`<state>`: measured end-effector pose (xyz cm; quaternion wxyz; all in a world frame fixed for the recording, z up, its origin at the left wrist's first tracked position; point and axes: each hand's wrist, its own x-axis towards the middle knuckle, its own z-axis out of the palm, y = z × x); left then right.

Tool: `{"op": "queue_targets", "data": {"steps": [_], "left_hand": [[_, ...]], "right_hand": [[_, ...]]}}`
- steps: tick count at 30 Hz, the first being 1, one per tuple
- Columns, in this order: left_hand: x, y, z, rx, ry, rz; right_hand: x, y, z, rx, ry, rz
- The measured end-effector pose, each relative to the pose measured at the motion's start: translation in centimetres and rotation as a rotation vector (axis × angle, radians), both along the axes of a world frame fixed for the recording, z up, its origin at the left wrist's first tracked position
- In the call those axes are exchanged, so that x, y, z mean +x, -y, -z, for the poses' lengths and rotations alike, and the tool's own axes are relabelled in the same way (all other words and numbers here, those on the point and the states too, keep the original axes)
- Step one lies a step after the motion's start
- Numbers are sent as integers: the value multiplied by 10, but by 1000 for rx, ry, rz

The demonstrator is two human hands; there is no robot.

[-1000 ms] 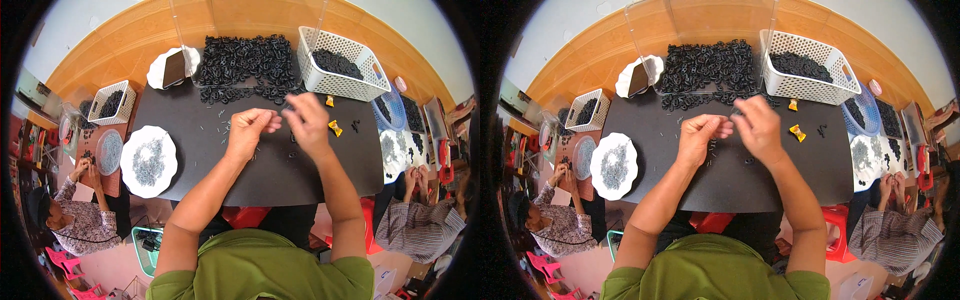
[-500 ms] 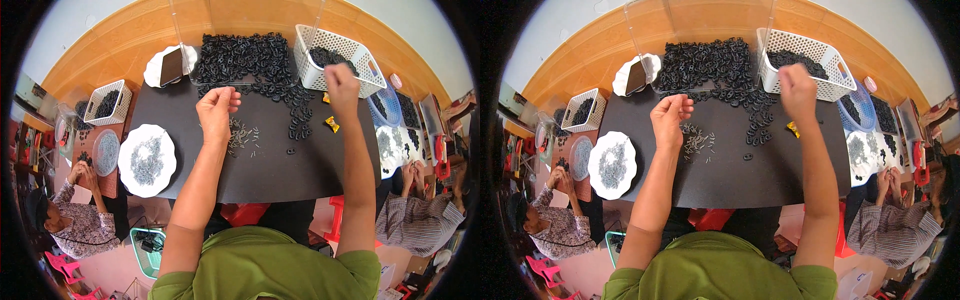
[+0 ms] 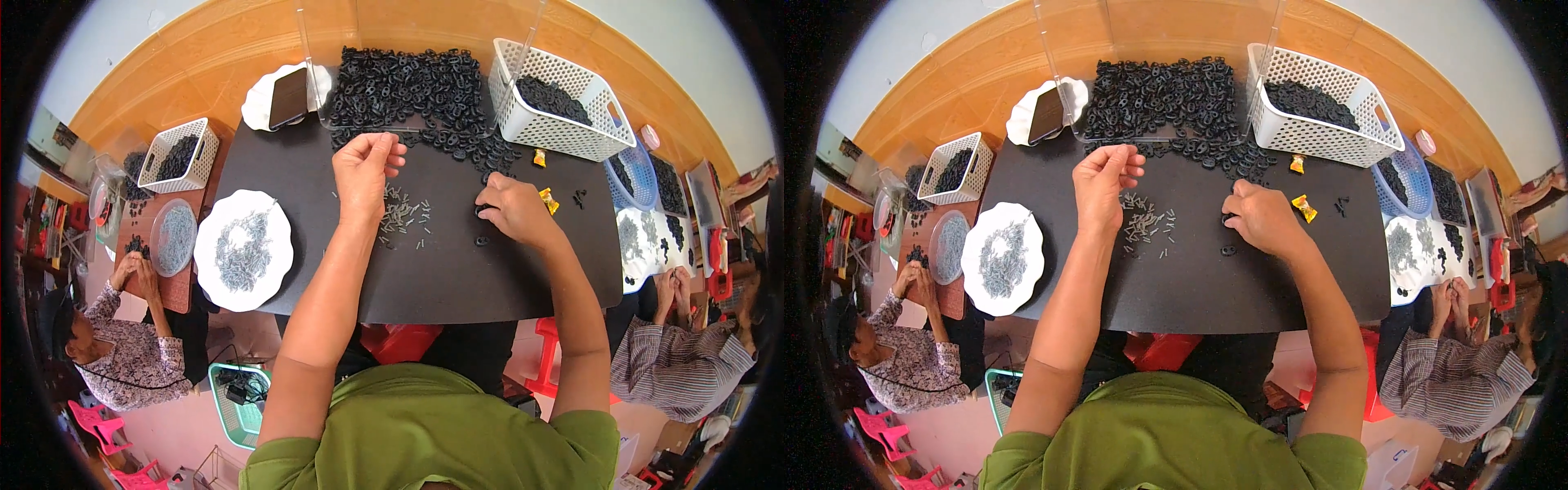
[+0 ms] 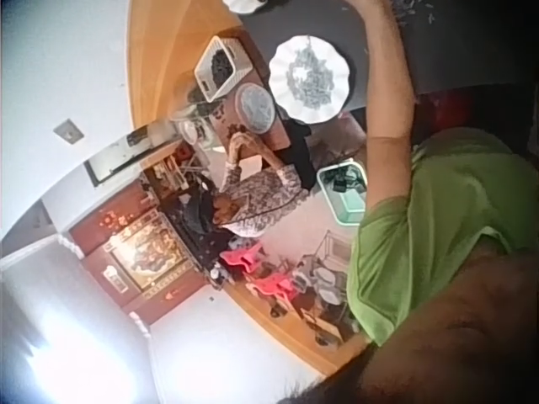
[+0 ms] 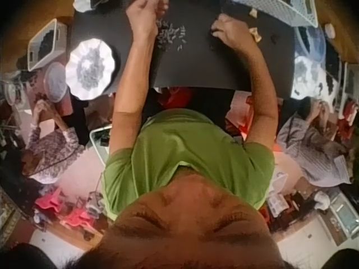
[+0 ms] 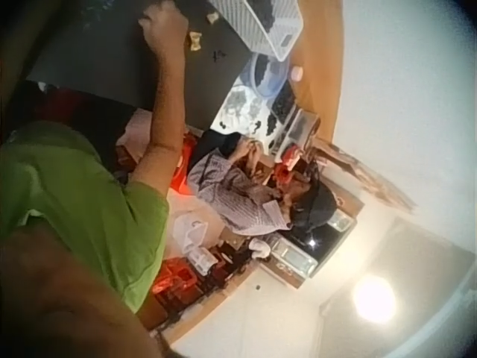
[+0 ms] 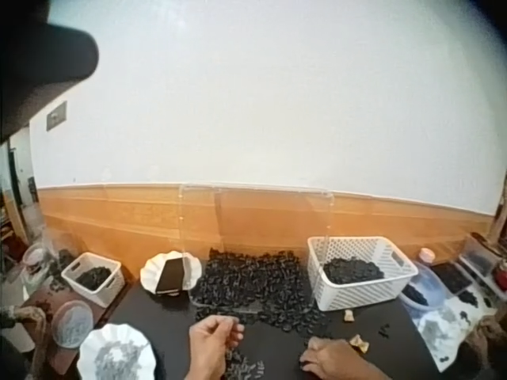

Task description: The person repeatedly assembles cord locks by inserting small pins into plastic pieces by hand.

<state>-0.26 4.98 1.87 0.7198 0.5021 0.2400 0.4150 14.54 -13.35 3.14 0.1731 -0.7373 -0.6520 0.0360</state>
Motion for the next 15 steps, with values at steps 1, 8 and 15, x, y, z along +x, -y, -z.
{"op": "queue_targets", "data": {"steps": [1,8,15], "left_hand": [[0,-1,1,1,-7,13],[-1,-4,2,11,-30,-11],[-1,-2,-3,1,-14,-30]], "right_hand": [[-1,-3,0,1,-2,-4],[-6,-27,10,62,98,52],[47,-37,15,307,-48,330]]}}
